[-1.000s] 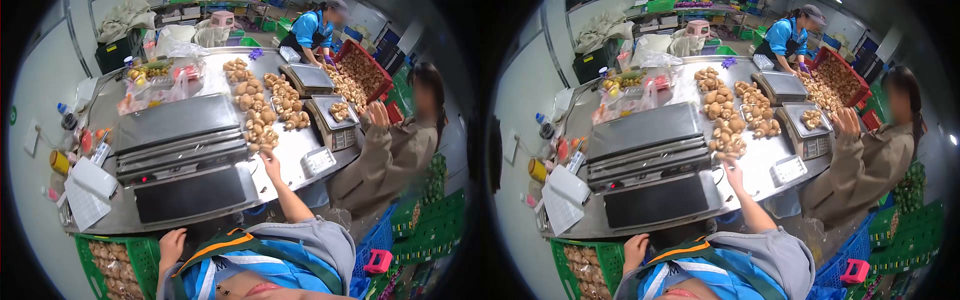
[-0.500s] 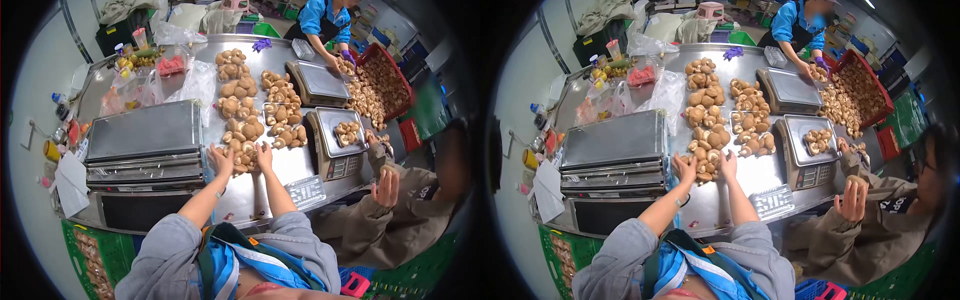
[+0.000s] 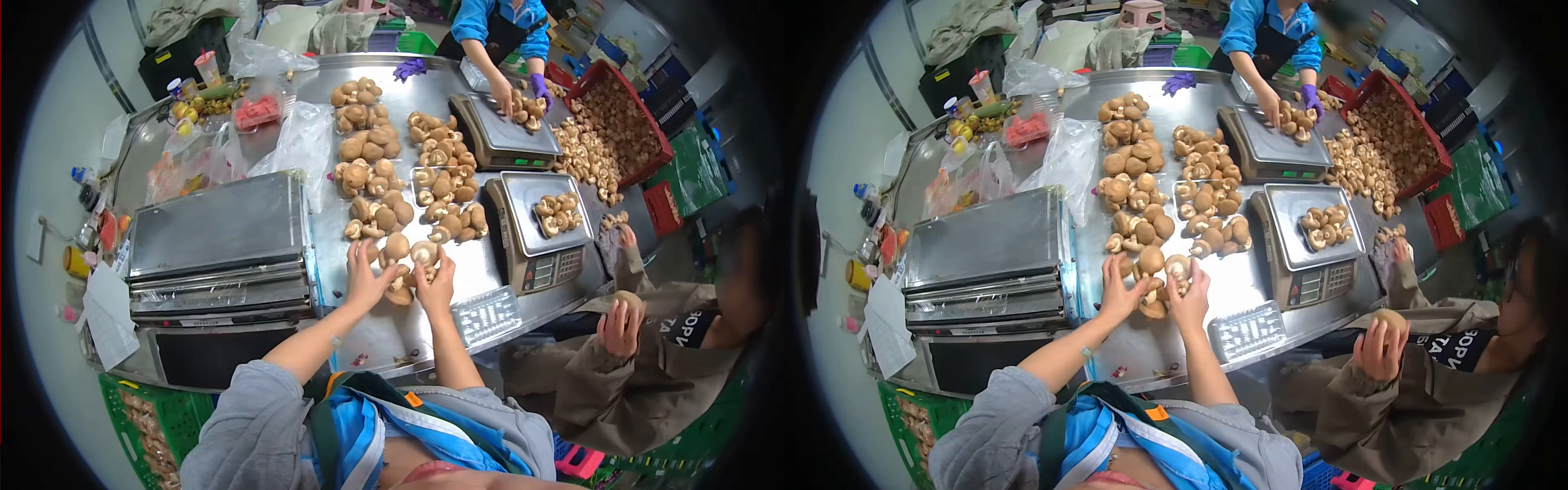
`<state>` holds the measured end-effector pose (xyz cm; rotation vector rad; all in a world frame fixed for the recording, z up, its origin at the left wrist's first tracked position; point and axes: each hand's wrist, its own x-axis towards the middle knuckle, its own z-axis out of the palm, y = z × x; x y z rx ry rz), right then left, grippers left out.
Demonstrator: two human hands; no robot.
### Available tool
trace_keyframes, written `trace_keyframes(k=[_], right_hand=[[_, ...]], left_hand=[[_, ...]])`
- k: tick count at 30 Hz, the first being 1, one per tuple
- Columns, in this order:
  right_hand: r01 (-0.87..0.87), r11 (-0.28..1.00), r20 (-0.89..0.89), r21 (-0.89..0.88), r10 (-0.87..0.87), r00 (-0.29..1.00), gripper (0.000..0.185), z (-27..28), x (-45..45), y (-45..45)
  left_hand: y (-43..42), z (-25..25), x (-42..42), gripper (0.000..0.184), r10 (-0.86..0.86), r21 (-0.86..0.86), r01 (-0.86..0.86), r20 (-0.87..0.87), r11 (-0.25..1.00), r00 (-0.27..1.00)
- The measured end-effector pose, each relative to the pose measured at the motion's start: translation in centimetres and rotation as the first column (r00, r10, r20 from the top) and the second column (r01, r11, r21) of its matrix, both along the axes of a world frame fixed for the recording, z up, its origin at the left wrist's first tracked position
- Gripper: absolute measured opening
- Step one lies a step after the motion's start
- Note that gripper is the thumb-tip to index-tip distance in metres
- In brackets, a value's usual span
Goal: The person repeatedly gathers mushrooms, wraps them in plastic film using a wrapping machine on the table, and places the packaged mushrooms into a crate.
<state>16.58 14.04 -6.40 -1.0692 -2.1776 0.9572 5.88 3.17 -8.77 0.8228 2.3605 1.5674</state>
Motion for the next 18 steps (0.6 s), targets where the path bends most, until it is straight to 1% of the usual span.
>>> trace_keyframes(k=[1,3,4,5,6,7,9,10,11,12,13,14,16,17,18], right_hand=[[0.002,0.999,-0.052,0.041,0.000,0.999,0.061,2.5,-0.9,-0.3],[-0.040,0.987,-0.134,0.158,0.062,0.989,0.061,6.5,-3.6,-1.1],[-0.059,0.978,-0.121,0.202,0.085,0.989,0.062,7.7,-5.3,-1.6],[-0.112,0.967,-0.134,0.229,0.145,0.980,0.063,9.6,-7.2,-2.7],[-0.139,0.960,-0.140,0.243,0.176,0.974,0.063,10.1,-9.4,-3.7],[-0.165,0.952,-0.148,0.256,0.208,0.967,0.064,10.5,-11.7,-5.1],[-0.240,0.948,-0.163,0.208,0.276,0.947,0.065,10.5,-16.5,-8.4],[-0.271,0.941,-0.112,0.203,0.297,0.948,0.067,10.9,-18.7,-10.7],[-0.337,0.939,-0.097,0.076,0.343,0.934,0.067,11.2,-20.3,-13.0],[-0.362,0.932,-0.075,0.023,0.363,0.929,0.067,10.7,-22.2,-15.3],[-0.384,0.923,-0.053,-0.028,0.382,0.923,0.067,10.2,-24.1,-17.5],[-0.397,0.917,-0.060,-0.027,0.395,0.917,0.067,9.6,-25.4,-19.7],[-0.393,0.903,-0.049,-0.176,0.390,0.919,0.069,8.8,-27.4,-23.3],[-0.393,0.903,-0.049,-0.171,0.391,0.919,0.069,8.0,-28.2,-24.4],[-0.408,0.899,-0.040,-0.157,0.407,0.913,0.070,7.5,-28.8,-25.2]], left_hand=[[-0.1,1.7,-0.8,0.075,0.018,0.017,-0.016,-0.083,1.000,0.996],[-1.4,6.5,-3.4,0.076,0.030,0.058,-0.021,-0.164,0.998,0.986],[-2.4,7.9,-5.0,0.077,0.069,0.087,-0.052,-0.206,0.995,0.976],[-3.8,9.2,-6.7,0.077,0.111,0.116,-0.084,-0.249,0.990,0.962],[-5.5,11.2,-8.0,0.078,0.157,0.093,-0.138,-0.245,0.986,0.957],[-7.4,12.0,-9.9,0.078,0.193,0.084,-0.177,-0.262,0.981,0.946],[-11.7,12.4,-14.1,0.078,0.239,0.051,-0.233,-0.207,0.971,0.949],[-14.2,12.2,-16.3,0.077,0.263,0.009,-0.266,-0.194,0.964,0.945],[-16.9,11.7,-18.5,0.077,0.284,-0.037,-0.295,-0.180,0.955,0.942],[-19.6,11.2,-20.6,0.076,0.279,-0.106,-0.302,-0.191,0.947,0.941],[-22.1,10.8,-22.3,0.076,0.296,-0.104,-0.321,-0.201,0.941,0.934],[-24.4,10.3,-23.8,0.076,0.288,-0.152,-0.309,-0.144,0.939,0.947],[-28.3,9.9,-26.0,0.074,0.270,-0.219,-0.273,-0.047,0.937,0.962],[-29.8,9.6,-27.0,0.074,0.270,-0.214,-0.274,-0.047,0.938,0.962],[-31.1,9.3,-27.7,0.075,0.231,-0.300,-0.232,-0.039,0.925,0.972]])
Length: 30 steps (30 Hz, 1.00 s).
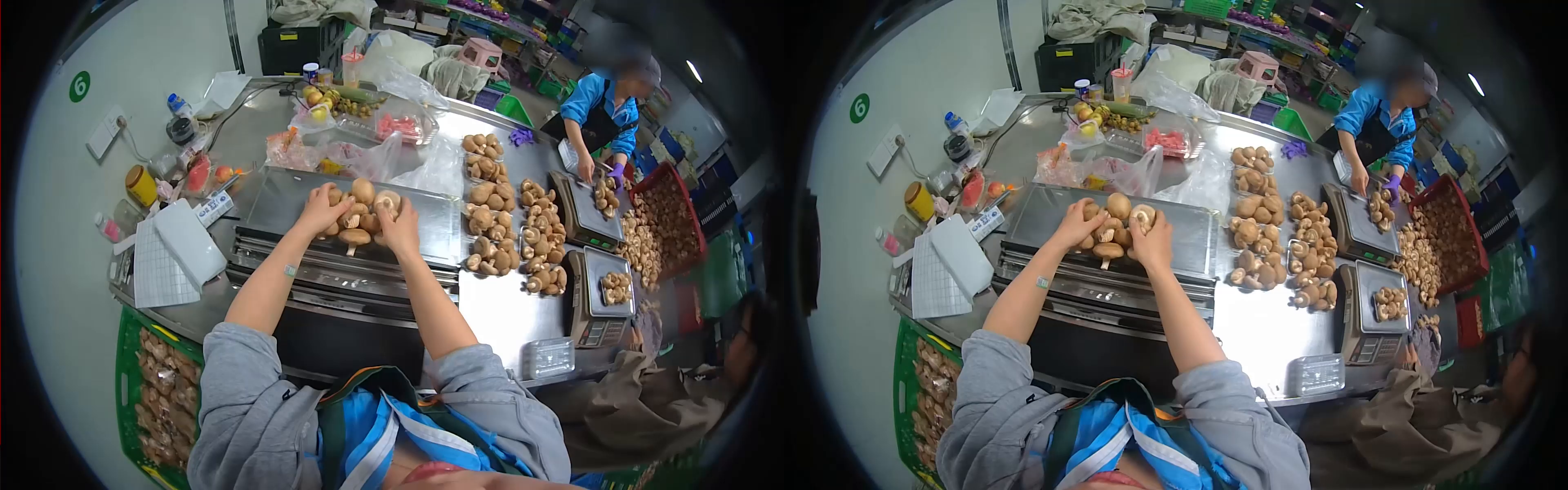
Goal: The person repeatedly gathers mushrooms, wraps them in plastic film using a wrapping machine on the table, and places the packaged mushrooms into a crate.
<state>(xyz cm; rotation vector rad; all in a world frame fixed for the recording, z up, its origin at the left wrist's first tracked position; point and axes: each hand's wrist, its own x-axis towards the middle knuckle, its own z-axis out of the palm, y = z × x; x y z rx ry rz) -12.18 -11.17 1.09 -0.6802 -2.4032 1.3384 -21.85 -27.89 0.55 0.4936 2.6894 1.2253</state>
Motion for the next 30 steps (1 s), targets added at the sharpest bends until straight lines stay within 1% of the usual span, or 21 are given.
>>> trace_keyframes(k=[1,5,7,8,10,11,12,13,14,15,17,18,20,21,23,24,25,27,28,30], right_hand=[[-0.010,1.000,0.003,0.018,0.010,1.000,0.072,-0.5,-0.5,-0.6],[0.060,0.998,0.005,0.021,-0.060,0.998,0.074,-1.0,-0.3,-1.2],[0.071,0.980,-0.025,0.185,-0.068,0.997,0.074,-1.5,0.2,-0.3],[0.083,0.973,-0.068,0.217,-0.070,0.995,0.071,-1.3,1.1,-0.1],[-0.007,0.977,-0.199,0.213,0.050,0.979,0.063,-1.0,3.7,1.0],[-0.083,0.989,-0.204,0.125,0.108,0.973,0.052,1.0,5.8,0.8],[-0.164,0.942,-0.072,0.294,0.193,0.979,0.036,2.0,7.5,1.9],[-0.254,0.909,0.023,0.329,0.261,0.965,0.024,3.7,9.3,2.2],[-0.397,0.797,0.142,0.454,0.375,0.916,0.018,3.6,10.5,4.1],[-0.519,0.583,0.255,0.626,0.476,0.842,0.021,3.3,11.3,6.1],[-0.640,0.285,0.408,0.713,0.574,0.710,0.032,3.1,11.6,8.1],[-0.637,0.291,0.402,0.714,0.574,0.713,0.032,3.3,11.4,7.5],[-0.718,0.074,0.540,0.692,0.607,0.583,0.044,3.2,10.7,6.0],[-0.718,0.077,0.538,0.692,0.608,0.584,0.044,2.5,10.3,5.4],[-0.687,0.098,0.466,0.720,0.665,0.584,0.051,1.1,9.3,4.7],[-0.651,0.106,0.402,0.752,0.709,0.580,0.051,0.8,9.1,4.3],[-0.651,0.108,0.398,0.752,0.712,0.579,0.051,0.6,8.9,4.5],[-0.633,0.116,0.380,0.766,0.712,0.590,0.052,0.0,9.1,4.6],[-0.612,0.122,0.348,0.781,0.730,0.589,0.051,0.2,9.0,4.4],[-0.606,0.140,0.307,0.783,0.760,0.573,0.044,0.0,8.6,4.2]], left_hand=[[-0.9,-0.3,-0.8,0.075,-0.042,-0.081,0.045,0.031,0.996,0.999],[-3.3,-1.1,-1.5,0.075,-0.156,-0.074,0.157,0.016,0.985,0.988],[-4.6,-0.9,-1.9,0.073,-0.140,0.176,0.145,-0.042,0.974,0.989],[-5.6,-0.6,-1.7,0.060,-0.113,0.202,0.148,-0.177,0.968,0.978],[-9.1,2.0,-0.9,0.044,-0.310,0.331,0.378,-0.241,0.864,0.920],[-11.7,3.5,-0.7,0.041,-0.502,0.032,0.537,-0.310,0.843,0.807],[-14.4,4.5,-1.0,0.039,-0.680,-0.275,0.622,-0.310,0.734,0.665],[-16.4,4.5,-1.6,0.040,-0.820,-0.483,0.663,-0.334,0.572,0.464],[-18.0,4.4,-2.0,0.042,-0.921,-0.670,0.632,-0.299,0.389,0.250],[-19.1,4.4,-2.1,0.042,-0.917,-0.663,0.634,-0.305,0.397,0.256],[-20.5,4.7,-2.0,0.042,-0.934,-0.821,0.466,-0.356,0.330,0.034],[-20.3,4.7,-2.0,0.041,-0.923,-0.813,0.474,-0.385,0.337,-0.004],[-19.4,4.8,-2.4,0.042,-0.932,-0.829,0.468,-0.361,0.306,-0.030],[-19.1,4.8,-2.4,0.042,-0.940,-0.840,0.465,-0.339,0.280,-0.047],[-19.8,4.6,-2.9,0.043,-0.937,-0.849,0.443,-0.344,0.288,-0.052],[-20.0,5.1,-3.1,0.044,-0.936,-0.859,0.420,-0.347,0.291,-0.060],[-20.4,5.5,-3.1,0.044,-0.938,-0.861,0.419,-0.342,0.288,-0.058],[-21.6,6.4,-2.9,0.044,-0.946,-0.845,0.444,-0.324,0.297,0.017],[-21.4,5.7,-2.8,0.044,-0.951,-0.844,0.458,-0.307,0.280,0.016],[-20.5,3.8,-3.0,0.043,-0.919,-0.805,0.477,-0.394,0.353,0.015]])
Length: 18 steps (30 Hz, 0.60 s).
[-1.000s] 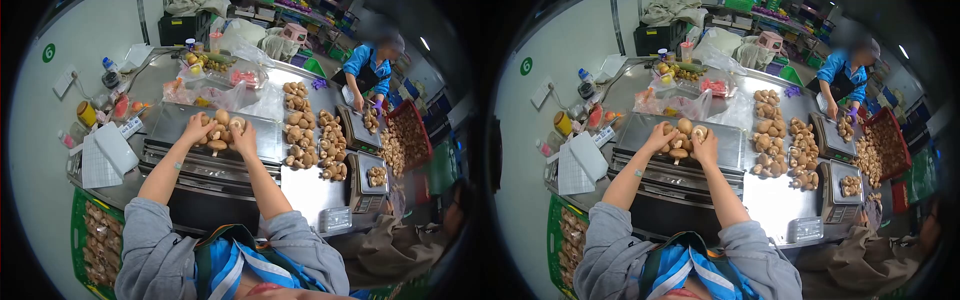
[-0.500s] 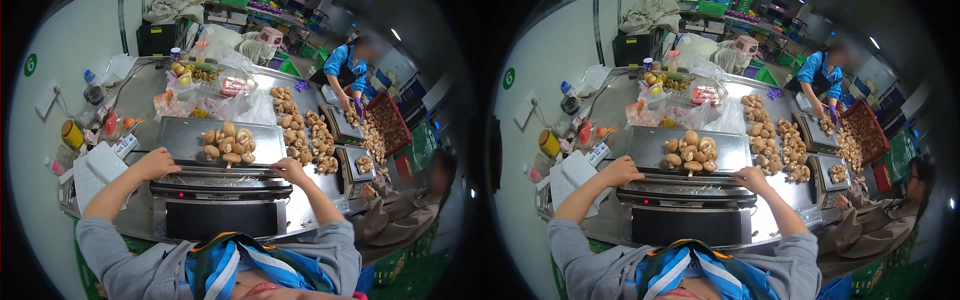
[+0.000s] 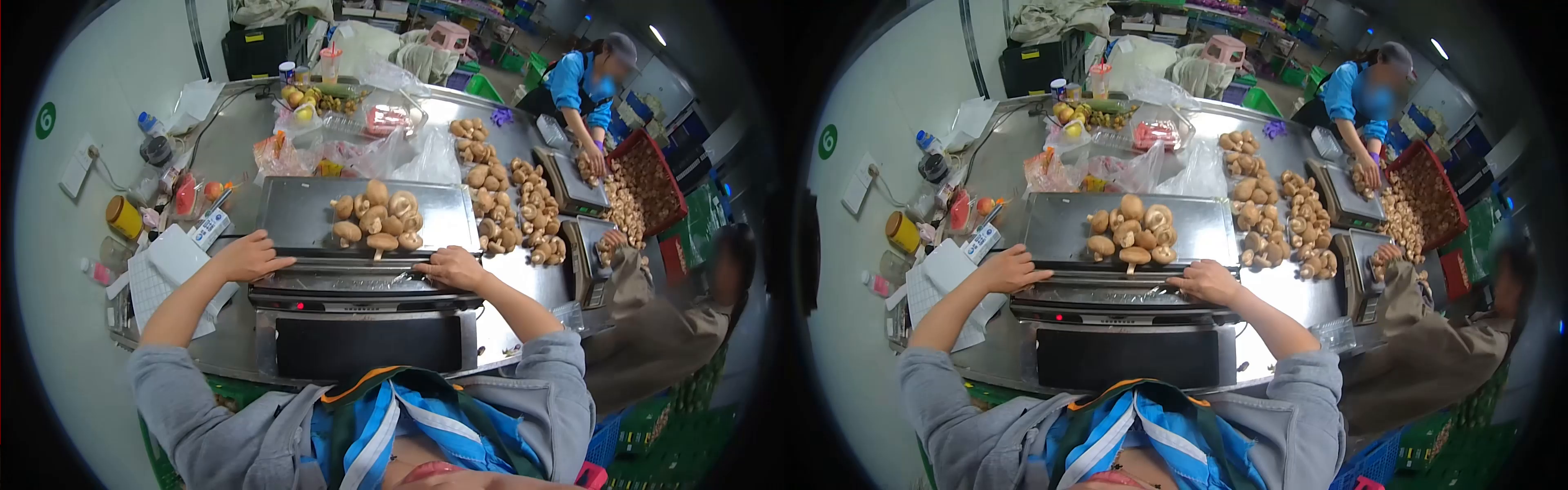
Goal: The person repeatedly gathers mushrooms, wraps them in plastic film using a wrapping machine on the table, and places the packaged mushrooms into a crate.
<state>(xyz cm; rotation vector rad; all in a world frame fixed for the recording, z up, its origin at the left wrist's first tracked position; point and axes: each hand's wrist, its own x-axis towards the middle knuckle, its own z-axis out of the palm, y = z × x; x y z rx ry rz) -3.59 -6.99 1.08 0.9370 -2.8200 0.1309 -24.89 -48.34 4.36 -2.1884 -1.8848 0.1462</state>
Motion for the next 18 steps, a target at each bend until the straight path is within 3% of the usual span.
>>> trace_keyframes(k=[3,4,7,8,9,11,12,13,14,15,16,17,18], right_hand=[[0.010,0.992,-0.106,-0.128,-0.024,0.994,0.028,-0.8,0.2,-0.8],[0.073,0.973,-0.097,-0.217,-0.096,0.991,0.024,-1.1,0.4,-1.1],[0.218,0.879,0.034,-0.424,-0.225,0.974,0.017,-1.1,1.1,-2.0],[0.276,0.851,0.074,-0.447,-0.273,0.959,0.012,-0.9,1.6,-2.6],[0.334,0.820,0.109,-0.465,-0.321,0.941,0.008,-0.6,2.0,-3.0],[0.438,0.828,0.213,-0.350,-0.385,0.898,0.007,1.1,4.4,-3.9],[0.504,0.819,0.279,-0.274,-0.434,0.857,0.008,2.3,6.3,-4.7],[0.623,0.710,0.445,-0.329,-0.465,0.765,0.010,2.4,8.5,-4.9],[0.549,0.657,0.422,-0.517,-0.362,0.831,0.015,3.8,10.0,-5.4],[0.680,0.368,0.653,-0.634,-0.218,0.726,0.018,5.0,10.9,-5.3],[0.574,0.079,0.568,-0.815,-0.089,0.819,0.019,7.4,10.3,-4.4],[0.334,-0.059,0.339,-0.941,-0.103,0.935,0.021,9.8,8.5,-3.3],[0.127,-0.175,0.165,-0.976,-0.223,0.961,0.021,12.1,5.9,-2.8]], left_hand=[[-0.4,-1.1,0.0,0.037,0.010,0.007,-0.010,-0.011,1.000,1.000],[-0.5,-1.5,0.3,0.034,-0.015,0.057,0.019,-0.063,0.998,0.998],[-0.5,-1.7,0.9,0.029,-0.013,0.138,0.011,0.013,0.990,1.000],[-0.1,-1.9,1.4,0.021,-0.010,0.235,-0.012,0.093,0.972,0.996],[-0.4,-2.2,1.9,0.021,-0.015,0.228,-0.009,0.100,0.974,0.995],[-1.1,-2.8,3.5,0.015,0.227,0.216,-0.324,0.378,0.921,0.898],[-1.5,-2.3,5.0,0.011,0.176,0.303,-0.354,0.487,0.885,0.856],[-2.0,-0.7,7.1,0.005,0.240,0.328,-0.517,0.611,0.790,0.754],[-3.0,0.9,8.1,0.004,0.302,0.012,-0.681,0.890,0.732,0.341],[-2.0,3.0,7.3,0.004,0.288,0.039,-0.677,0.886,0.735,0.363],[-0.3,4.9,7.3,0.004,-0.109,0.197,-0.694,0.979,0.692,0.170],[1.5,6.3,7.5,0.007,-0.491,0.305,-0.741,0.870,0.599,-0.039],[4.1,8.0,6.2,0.009,-0.588,0.308,-0.818,0.807,0.485,-0.045]])
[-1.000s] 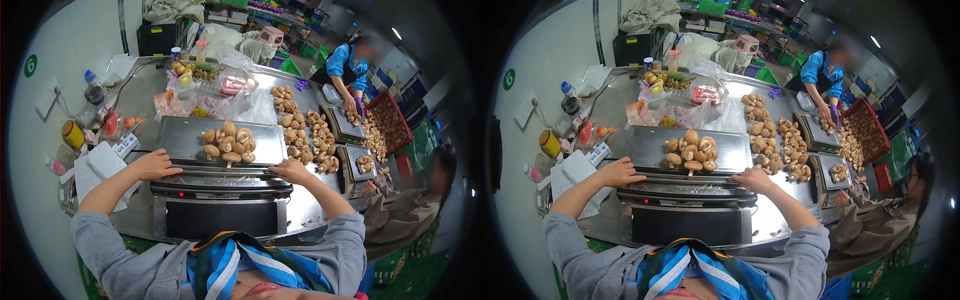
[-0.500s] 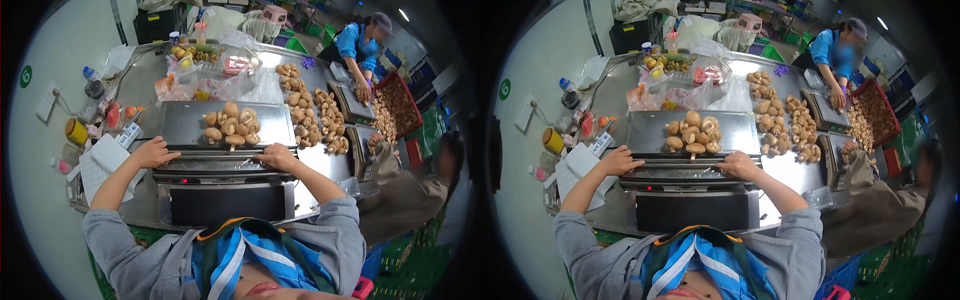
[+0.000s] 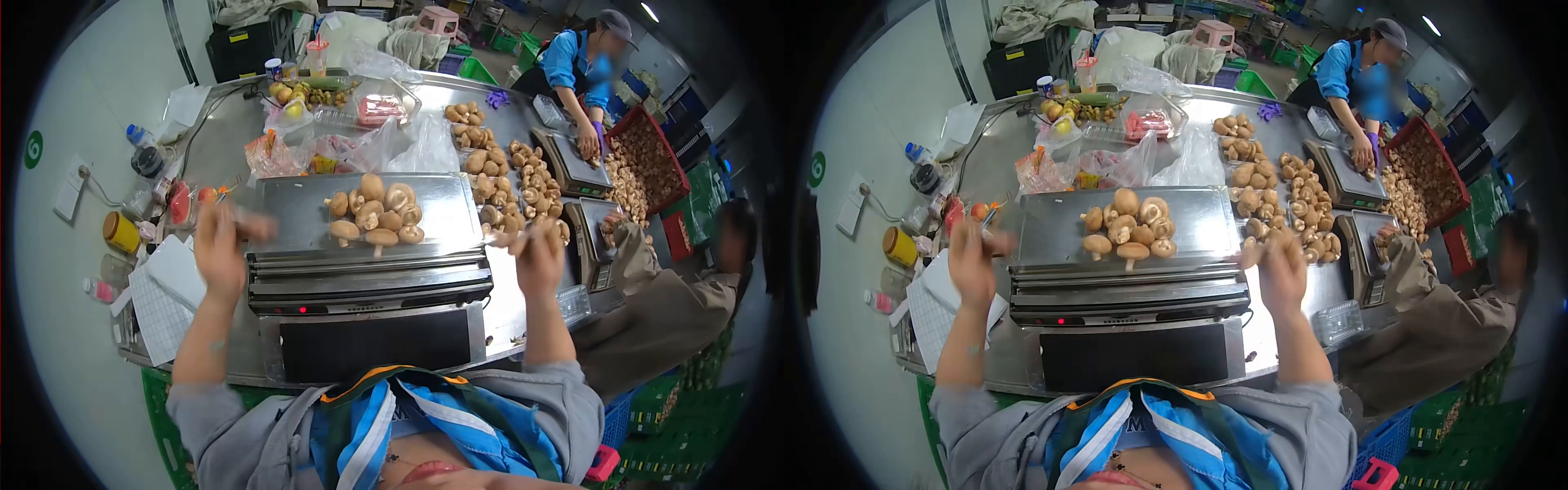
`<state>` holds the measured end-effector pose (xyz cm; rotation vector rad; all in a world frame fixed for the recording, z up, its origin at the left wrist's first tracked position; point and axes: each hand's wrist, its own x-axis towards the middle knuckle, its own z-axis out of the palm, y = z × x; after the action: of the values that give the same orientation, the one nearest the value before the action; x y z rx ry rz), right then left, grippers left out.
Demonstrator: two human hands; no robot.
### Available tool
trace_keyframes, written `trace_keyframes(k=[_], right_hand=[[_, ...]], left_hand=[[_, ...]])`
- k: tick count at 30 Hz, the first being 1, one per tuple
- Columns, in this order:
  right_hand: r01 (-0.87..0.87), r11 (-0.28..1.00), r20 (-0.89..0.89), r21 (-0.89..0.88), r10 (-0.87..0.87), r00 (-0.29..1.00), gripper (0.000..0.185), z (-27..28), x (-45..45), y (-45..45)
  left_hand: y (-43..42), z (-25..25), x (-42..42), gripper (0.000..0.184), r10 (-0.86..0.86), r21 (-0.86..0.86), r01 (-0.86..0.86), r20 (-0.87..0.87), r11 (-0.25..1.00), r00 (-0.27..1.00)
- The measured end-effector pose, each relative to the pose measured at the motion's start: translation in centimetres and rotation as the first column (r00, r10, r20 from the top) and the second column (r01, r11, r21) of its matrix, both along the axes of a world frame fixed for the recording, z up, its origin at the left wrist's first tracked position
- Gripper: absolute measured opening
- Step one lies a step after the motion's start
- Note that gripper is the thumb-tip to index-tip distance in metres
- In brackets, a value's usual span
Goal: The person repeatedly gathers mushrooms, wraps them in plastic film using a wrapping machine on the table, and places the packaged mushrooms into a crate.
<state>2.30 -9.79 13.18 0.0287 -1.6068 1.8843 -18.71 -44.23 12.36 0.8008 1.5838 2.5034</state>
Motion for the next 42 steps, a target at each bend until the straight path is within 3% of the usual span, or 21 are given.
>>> trace_keyframes(k=[1,2,3,5,6,8,9,10,12,13,15,16,17,21,25,27,29,33,35,38,42], right_hand=[[0.198,0.967,0.009,0.158,-0.202,0.979,0.020,0.9,-2.5,0.8],[0.326,0.945,-0.006,-0.042,-0.326,0.945,0.026,1.0,-7.0,1.3],[0.086,0.963,-0.080,-0.257,-0.110,0.991,0.027,-0.3,-11.2,3.5],[0.105,0.954,0.006,-0.282,-0.107,0.994,0.026,-6.4,-19.3,6.0],[0.178,0.982,0.171,0.060,-0.186,0.968,0.024,-10.4,-21.3,7.1],[0.064,0.807,0.330,0.587,-0.311,0.892,0.022,-14.1,-21.3,5.6],[-0.066,0.675,0.371,0.735,-0.319,0.872,0.020,-15.0,-20.6,4.2],[-0.062,0.677,0.369,0.734,-0.321,0.872,0.020,-14.8,-21.2,4.6],[0.149,0.268,-0.106,0.952,-0.169,0.980,0.019,-15.5,-20.6,5.1],[0.132,0.280,-0.086,0.951,-0.171,0.981,0.019,-15.9,-19.7,4.6],[-0.220,0.666,0.365,0.713,-0.084,0.927,0.020,-15.5,-18.3,3.6],[-0.248,0.840,0.498,0.482,-0.030,0.867,0.023,-13.8,-16.8,2.2],[-0.278,0.885,0.565,0.374,0.021,0.825,0.026,-13.8,-15.6,2.0],[-0.285,0.890,0.471,0.357,0.093,0.877,0.031,-14.1,-10.6,1.0],[-0.282,0.883,0.589,0.375,0.007,0.808,0.035,-13.5,-8.9,1.5],[-0.275,0.834,0.604,0.479,-0.086,0.792,0.034,-13.0,-9.0,2.5],[-0.421,0.714,0.684,0.560,-0.111,0.721,0.035,-13.8,-8.9,3.6],[-0.259,0.905,0.564,0.339,0.025,0.825,0.037,-14.6,-9.0,1.0],[-0.200,0.953,0.447,0.227,0.080,0.891,0.037,-11.0,-8.4,-0.3],[-0.357,0.924,0.666,0.140,0.178,0.724,0.042,-4.6,-3.2,-3.3],[-0.379,0.893,0.745,-0.243,0.422,0.517,0.047,-11.5,2.5,-6.4]], left_hand=[[3.2,1.9,-2.1,0.012,0.100,0.113,-0.107,0.069,0.988,0.993],[6.9,2.6,-4.5,0.013,0.153,0.138,-0.165,0.094,0.977,0.984],[10.1,1.4,-7.1,0.014,0.205,0.161,-0.223,0.120,0.961,0.971],[14.4,-7.0,-13.4,0.021,0.307,-0.171,-0.325,-0.123,0.930,0.944],[15.1,-10.3,-14.2,0.025,0.297,-0.509,-0.371,-0.224,0.777,0.928],[14.9,-17.0,-14.8,0.028,-0.172,-0.793,-0.188,-0.345,0.579,0.923],[14.7,-16.6,-13.9,0.031,-0.217,-0.694,-0.382,-0.610,0.610,0.762],[14.5,-16.7,-14.4,0.031,-0.292,-0.695,-0.374,-0.640,0.614,0.710],[13.7,-17.4,-13.7,0.031,-0.374,-0.718,-0.338,-0.635,0.609,0.676],[13.0,-16.7,-13.2,0.031,-0.426,-0.752,-0.260,-0.582,0.606,0.693],[11.7,-14.6,-12.6,0.031,-0.478,-0.777,-0.191,-0.539,0.600,0.694],[11.0,-13.9,-11.7,0.031,-0.450,-0.818,0.187,-0.096,0.543,0.888],[10.4,-13.4,-10.7,0.031,-0.387,-0.664,0.540,0.382,0.517,0.839],[6.2,-12.9,-5.9,0.027,-0.535,-0.574,0.572,0.256,0.586,0.805],[5.8,-12.7,-6.0,0.030,-0.581,-0.863,0.122,-0.220,0.491,0.784],[6.0,-13.2,-5.5,0.032,-0.511,-0.773,-0.012,-0.431,0.634,0.743],[6.2,-11.8,-3.9,0.034,-0.472,-0.695,0.340,0.000,0.634,0.881],[6.1,-13.0,-4.0,0.036,-0.393,-0.715,0.347,0.110,0.607,0.913],[5.8,-9.5,-2.2,0.038,-0.284,-0.576,0.352,0.208,0.738,0.936],[2.4,-7.0,2.3,0.039,-0.268,-0.548,0.411,0.323,0.729,0.908],[-1.3,-13.2,8.8,0.039,-0.193,-0.403,0.589,0.687,0.700,0.701]])
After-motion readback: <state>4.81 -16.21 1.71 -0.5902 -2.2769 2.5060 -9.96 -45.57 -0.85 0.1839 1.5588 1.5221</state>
